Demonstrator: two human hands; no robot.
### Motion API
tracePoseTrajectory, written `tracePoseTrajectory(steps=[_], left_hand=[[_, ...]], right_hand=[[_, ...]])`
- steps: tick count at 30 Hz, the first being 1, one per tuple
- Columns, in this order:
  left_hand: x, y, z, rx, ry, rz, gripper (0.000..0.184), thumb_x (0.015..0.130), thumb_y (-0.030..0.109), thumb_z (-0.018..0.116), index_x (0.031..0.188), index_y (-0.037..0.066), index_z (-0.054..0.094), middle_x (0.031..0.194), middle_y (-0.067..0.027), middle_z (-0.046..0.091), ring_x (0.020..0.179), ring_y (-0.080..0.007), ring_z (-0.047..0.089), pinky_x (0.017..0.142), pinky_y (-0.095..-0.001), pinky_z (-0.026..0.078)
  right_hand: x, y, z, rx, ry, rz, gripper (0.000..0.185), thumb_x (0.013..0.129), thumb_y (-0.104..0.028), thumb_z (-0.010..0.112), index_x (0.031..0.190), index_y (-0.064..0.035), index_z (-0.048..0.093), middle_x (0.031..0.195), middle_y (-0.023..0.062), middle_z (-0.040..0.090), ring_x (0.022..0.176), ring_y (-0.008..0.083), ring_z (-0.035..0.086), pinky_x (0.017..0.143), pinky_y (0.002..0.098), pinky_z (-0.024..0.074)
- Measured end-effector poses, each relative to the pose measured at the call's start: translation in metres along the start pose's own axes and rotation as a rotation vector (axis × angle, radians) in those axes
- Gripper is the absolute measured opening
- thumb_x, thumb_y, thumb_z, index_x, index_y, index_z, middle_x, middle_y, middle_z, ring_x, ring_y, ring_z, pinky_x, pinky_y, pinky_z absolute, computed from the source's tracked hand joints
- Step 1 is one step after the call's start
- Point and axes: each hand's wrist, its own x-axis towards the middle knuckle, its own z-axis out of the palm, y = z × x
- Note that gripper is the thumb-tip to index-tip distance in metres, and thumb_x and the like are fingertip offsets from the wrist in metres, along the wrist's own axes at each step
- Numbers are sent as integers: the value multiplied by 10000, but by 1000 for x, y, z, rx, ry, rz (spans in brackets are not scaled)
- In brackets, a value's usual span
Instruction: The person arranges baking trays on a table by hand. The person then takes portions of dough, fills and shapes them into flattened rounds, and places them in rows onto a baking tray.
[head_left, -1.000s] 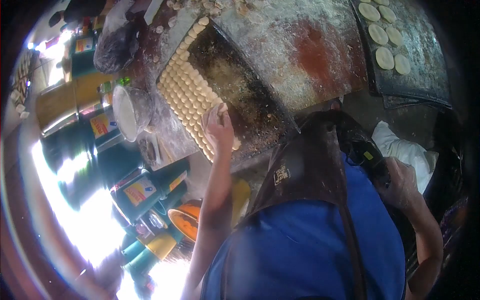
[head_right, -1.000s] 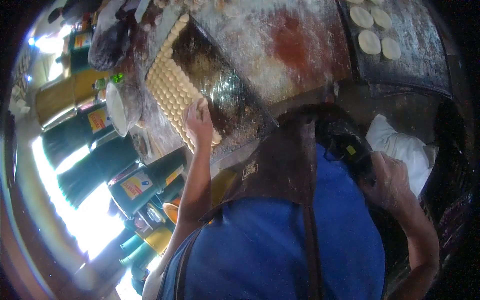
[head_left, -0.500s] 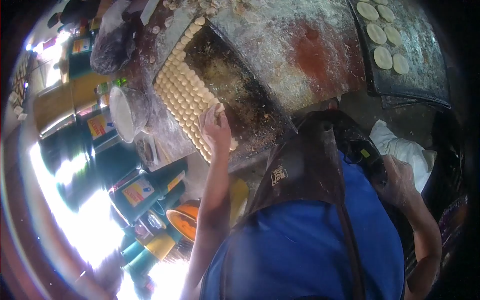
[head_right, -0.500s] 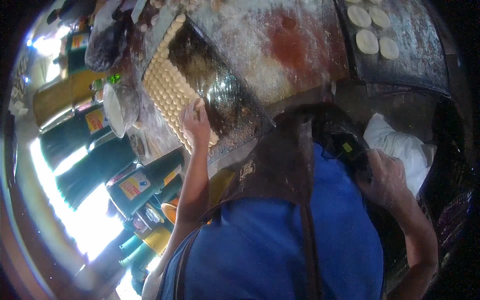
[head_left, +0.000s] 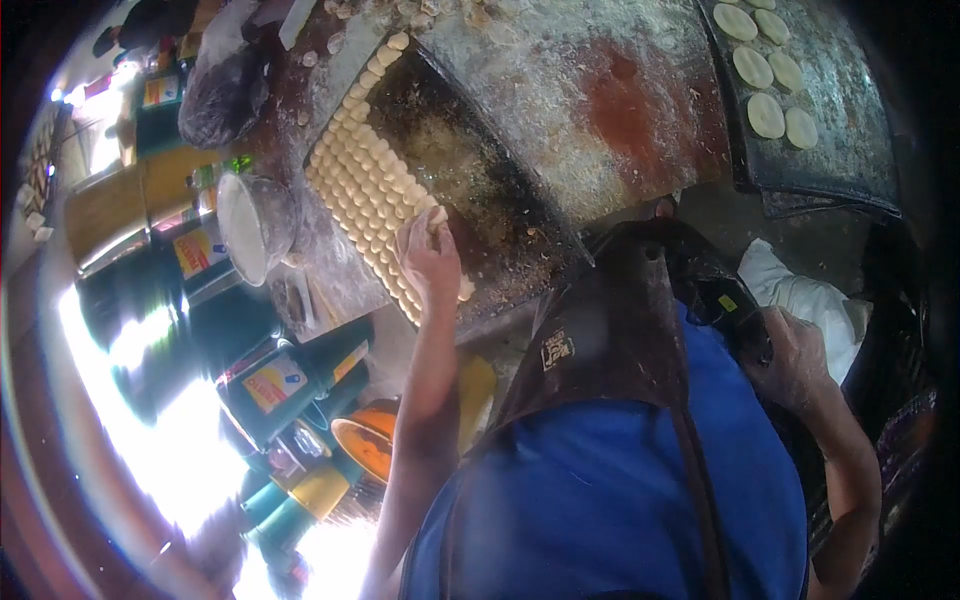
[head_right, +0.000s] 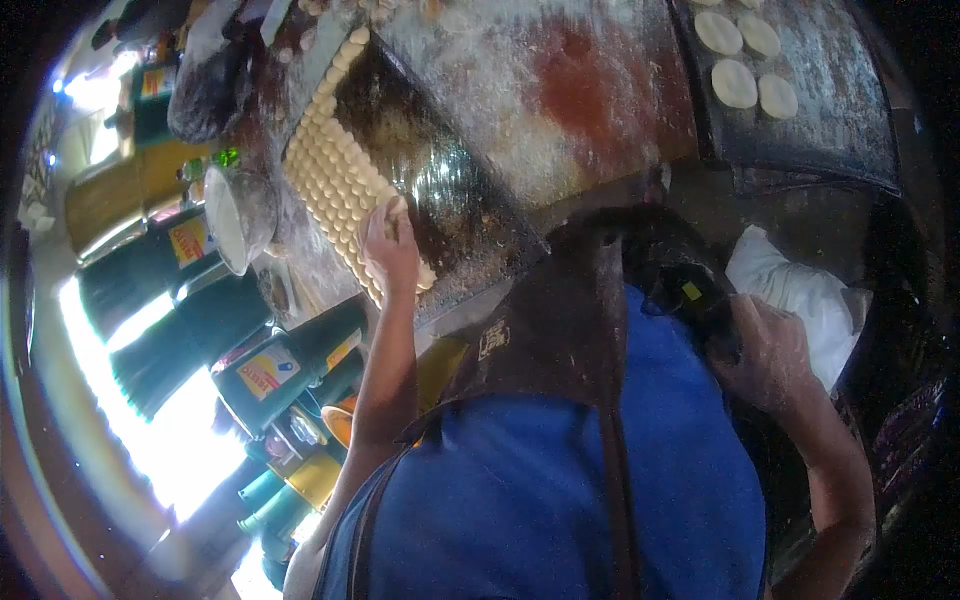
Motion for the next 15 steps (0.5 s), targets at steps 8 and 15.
tracePoseTrajectory(steps=[8, 15], left_hand=[[0, 1, 0, -22, -23, -37, 295, 775, 66, 705, 1069, 97, 702, 1088, -101, 647, 1073, -300, 575, 965, -399, 439], [0, 1, -1, 18, -16, 19, 276, 818, 68, 670, 1092, 85, 699, 1080, -109, 642, 1059, -293, 579, 939, -401, 452]], right_hand=[[4, -2, -2, -19, -9, -2, 386, 680, -130, 750, 977, -7, 536, 801, 183, 629, 709, 384, 646, 610, 462, 504], [4, -2, -3, -15, -14, 0, 378, 683, -131, 744, 971, -2, 537, 790, 183, 627, 702, 381, 644, 604, 464, 496]])
